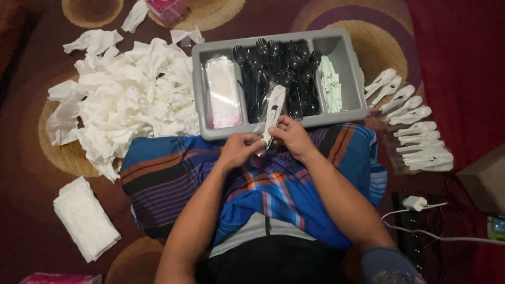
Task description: Wrapping individual plastic spoons in paper napkins and stacking the finished items.
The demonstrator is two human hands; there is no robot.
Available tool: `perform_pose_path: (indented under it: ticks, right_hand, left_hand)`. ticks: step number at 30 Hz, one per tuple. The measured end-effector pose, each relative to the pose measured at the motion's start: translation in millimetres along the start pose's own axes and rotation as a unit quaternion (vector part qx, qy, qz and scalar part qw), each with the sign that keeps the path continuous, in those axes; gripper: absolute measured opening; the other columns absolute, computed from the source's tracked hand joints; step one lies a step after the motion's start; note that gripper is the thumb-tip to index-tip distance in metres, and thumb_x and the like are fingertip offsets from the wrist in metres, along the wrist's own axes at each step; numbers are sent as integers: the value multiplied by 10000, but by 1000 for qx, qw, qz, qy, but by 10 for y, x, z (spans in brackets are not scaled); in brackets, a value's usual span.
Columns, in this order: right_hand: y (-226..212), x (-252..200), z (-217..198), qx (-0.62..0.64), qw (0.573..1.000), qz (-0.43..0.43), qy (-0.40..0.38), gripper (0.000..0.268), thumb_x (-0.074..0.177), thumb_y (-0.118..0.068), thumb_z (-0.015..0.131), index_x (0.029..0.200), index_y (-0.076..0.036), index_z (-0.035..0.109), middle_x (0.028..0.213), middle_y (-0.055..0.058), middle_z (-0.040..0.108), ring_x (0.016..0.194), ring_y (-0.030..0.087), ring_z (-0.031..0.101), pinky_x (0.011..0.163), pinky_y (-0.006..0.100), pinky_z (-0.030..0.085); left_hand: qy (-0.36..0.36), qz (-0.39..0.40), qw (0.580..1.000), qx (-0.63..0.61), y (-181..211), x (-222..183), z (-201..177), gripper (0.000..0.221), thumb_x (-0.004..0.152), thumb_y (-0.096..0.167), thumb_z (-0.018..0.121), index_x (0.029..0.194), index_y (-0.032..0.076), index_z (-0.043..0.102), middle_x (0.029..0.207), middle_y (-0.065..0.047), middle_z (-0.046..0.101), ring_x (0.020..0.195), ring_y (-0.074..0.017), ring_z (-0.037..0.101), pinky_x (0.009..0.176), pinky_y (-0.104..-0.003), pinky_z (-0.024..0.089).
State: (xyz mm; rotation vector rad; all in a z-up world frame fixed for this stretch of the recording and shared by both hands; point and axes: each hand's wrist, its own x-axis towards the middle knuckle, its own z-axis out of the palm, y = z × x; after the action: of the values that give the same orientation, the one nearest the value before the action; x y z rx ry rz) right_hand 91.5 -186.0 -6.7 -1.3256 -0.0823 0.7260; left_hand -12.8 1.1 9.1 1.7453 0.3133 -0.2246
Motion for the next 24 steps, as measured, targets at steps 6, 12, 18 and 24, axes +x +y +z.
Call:
perform_pose_path:
  ticks: [6,12,18,24]
  right_hand:
    - [34,20,-26,11,1000,-1,10,291,858,-92,833,1063,-101,628,886,-18,697,731,117,717,622,253,655]
    - [183,131,-70,-5,999,-33,15,401,827,-94,859,1154,-72,629,967,49,697,803,163,707,634,295,653]
    - [-53,61,-142,66,984,-133,102,380,797,-74,887,1095,-60,652,913,42,696,763,133,693,604,287,641]
    - [-352,-90,-1166,124,916,-285,252,308,810,-83,855,1053,-125,671,887,14,716,786,109,704,659,248,599]
  left_hand:
    - [25,19,999,7,-29,2,24,190,907,338,784,981,167,821,760,-45,788,746,-131,719,737,-296,548]
    - [21,67,995,78,-139,59,-3,226,941,353,751,1025,154,816,856,-111,794,869,-270,760,821,-397,564]
    - [-29,59,992,107,-349,102,-13,323,973,400,719,1084,112,814,955,-153,794,942,-321,750,895,-435,546]
    - [-136,-42,954,264,-279,88,93,315,916,445,725,946,159,851,929,-149,809,986,-382,743,874,-464,536]
